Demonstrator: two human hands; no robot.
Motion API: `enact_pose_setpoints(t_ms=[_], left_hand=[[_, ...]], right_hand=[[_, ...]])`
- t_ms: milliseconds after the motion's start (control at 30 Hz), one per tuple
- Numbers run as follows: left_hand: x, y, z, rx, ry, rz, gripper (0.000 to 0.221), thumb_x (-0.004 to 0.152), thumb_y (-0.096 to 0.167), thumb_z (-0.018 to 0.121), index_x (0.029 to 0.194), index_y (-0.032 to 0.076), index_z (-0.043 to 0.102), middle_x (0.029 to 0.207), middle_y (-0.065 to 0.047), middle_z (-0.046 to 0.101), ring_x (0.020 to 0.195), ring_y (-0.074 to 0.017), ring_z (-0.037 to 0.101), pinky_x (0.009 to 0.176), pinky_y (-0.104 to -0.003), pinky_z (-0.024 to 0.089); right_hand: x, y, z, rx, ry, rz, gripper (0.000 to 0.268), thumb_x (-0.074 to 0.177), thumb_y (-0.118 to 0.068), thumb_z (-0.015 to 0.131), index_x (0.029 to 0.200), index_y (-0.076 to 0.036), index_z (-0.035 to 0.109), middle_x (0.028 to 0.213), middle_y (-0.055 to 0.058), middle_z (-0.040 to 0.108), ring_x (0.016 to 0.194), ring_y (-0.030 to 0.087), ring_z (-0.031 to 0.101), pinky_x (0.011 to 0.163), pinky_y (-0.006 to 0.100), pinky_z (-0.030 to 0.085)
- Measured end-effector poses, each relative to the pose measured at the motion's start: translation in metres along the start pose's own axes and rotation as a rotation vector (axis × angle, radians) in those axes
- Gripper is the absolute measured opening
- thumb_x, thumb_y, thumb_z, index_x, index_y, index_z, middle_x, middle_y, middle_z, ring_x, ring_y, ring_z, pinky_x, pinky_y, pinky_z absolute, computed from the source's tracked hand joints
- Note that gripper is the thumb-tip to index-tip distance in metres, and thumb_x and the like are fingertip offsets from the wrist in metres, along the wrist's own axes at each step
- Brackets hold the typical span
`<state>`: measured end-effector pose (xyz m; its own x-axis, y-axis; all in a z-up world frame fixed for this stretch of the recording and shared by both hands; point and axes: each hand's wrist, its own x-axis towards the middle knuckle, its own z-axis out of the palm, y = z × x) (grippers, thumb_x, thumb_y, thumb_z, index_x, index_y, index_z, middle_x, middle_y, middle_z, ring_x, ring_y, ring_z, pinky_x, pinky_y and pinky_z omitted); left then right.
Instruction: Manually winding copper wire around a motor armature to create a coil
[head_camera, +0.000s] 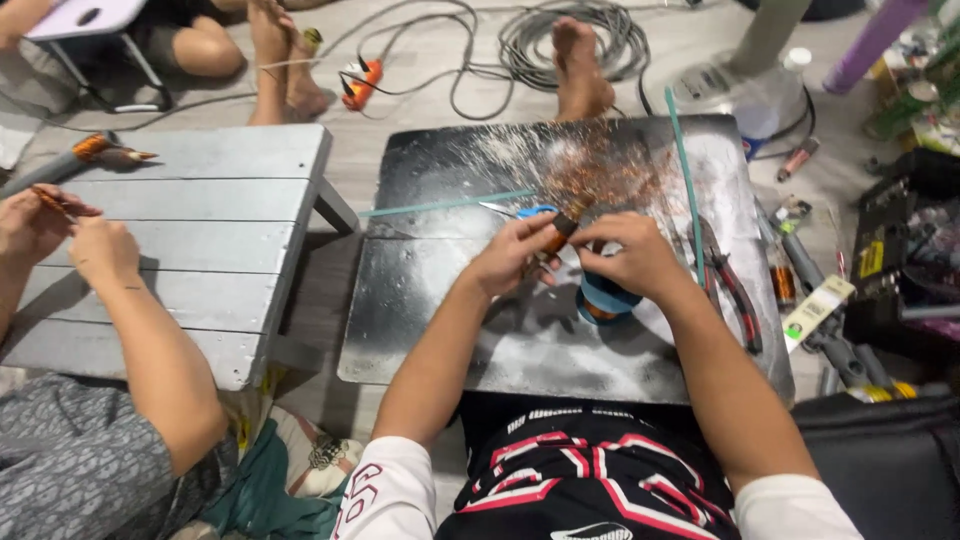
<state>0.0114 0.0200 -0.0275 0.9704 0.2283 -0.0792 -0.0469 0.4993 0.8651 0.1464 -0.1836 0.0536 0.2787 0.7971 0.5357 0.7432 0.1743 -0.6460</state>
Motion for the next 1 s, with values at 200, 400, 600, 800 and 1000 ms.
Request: enact_pose_setpoints(t_ms=[200,400,600,800,1000], left_hand=[[-0.007,0.004,0.001,-0.014,0.003,0.035,0.048,0.114,0.029,0.07,0.153,0.004,0.058,0.114,-0.024,0.071,0.075,-0.0322,0.081,0.054,-0.046,0.075],[-0.001,-0.005,0.001,0.024,0.078,0.006,0.046,0.117,0.04,0.064,0.145,0.004,0.063,0.108,-0.027,0.075,0.07,-0.0291,0.079,0.05,-0.043,0.073],[-0.011,0.019,0.018,0.085,0.073,-0.074,0.039,0.119,0.04,0.06,0.141,0.007,0.063,0.096,-0.02,0.07,0.064,-0.0215,0.072,0.045,-0.037,0.069],[-0.015,0.014,0.022,0.064,0.098,-0.084,0.025,0.113,0.036,0.071,0.125,0.017,0.06,0.089,-0.008,0.057,0.057,-0.0143,0.057,0.036,-0.028,0.051],[-0.014,0.012,0.018,0.147,0.08,-0.052,0.044,0.099,0.016,0.09,0.126,0.011,0.056,0.079,-0.013,0.074,0.044,-0.0066,0.045,0.034,-0.025,0.04]], right_hand=[[-0.005,0.018,0.006,0.023,0.013,0.016,0.012,0.089,-0.011,0.091,0.099,-0.015,0.086,0.079,0.001,0.081,0.071,0.023,0.078,0.09,0.037,0.055],[-0.006,0.011,0.006,-0.051,0.001,0.079,0.016,0.09,-0.019,0.093,0.084,-0.015,0.079,0.066,0.0,0.076,0.067,0.024,0.077,0.09,0.035,0.052],[-0.003,0.004,0.003,-0.051,-0.024,0.064,0.024,0.088,-0.02,0.095,0.077,-0.014,0.075,0.063,0.003,0.075,0.065,0.028,0.076,0.077,0.038,0.056],[-0.001,-0.004,0.003,-0.045,-0.034,0.069,0.024,0.086,-0.018,0.094,0.077,-0.011,0.073,0.063,0.008,0.075,0.067,0.032,0.077,0.075,0.041,0.057],[-0.004,0.007,0.007,-0.036,-0.035,0.112,0.03,0.085,-0.024,0.1,0.072,-0.016,0.074,0.061,0.001,0.076,0.065,0.024,0.075,0.074,0.035,0.058]])
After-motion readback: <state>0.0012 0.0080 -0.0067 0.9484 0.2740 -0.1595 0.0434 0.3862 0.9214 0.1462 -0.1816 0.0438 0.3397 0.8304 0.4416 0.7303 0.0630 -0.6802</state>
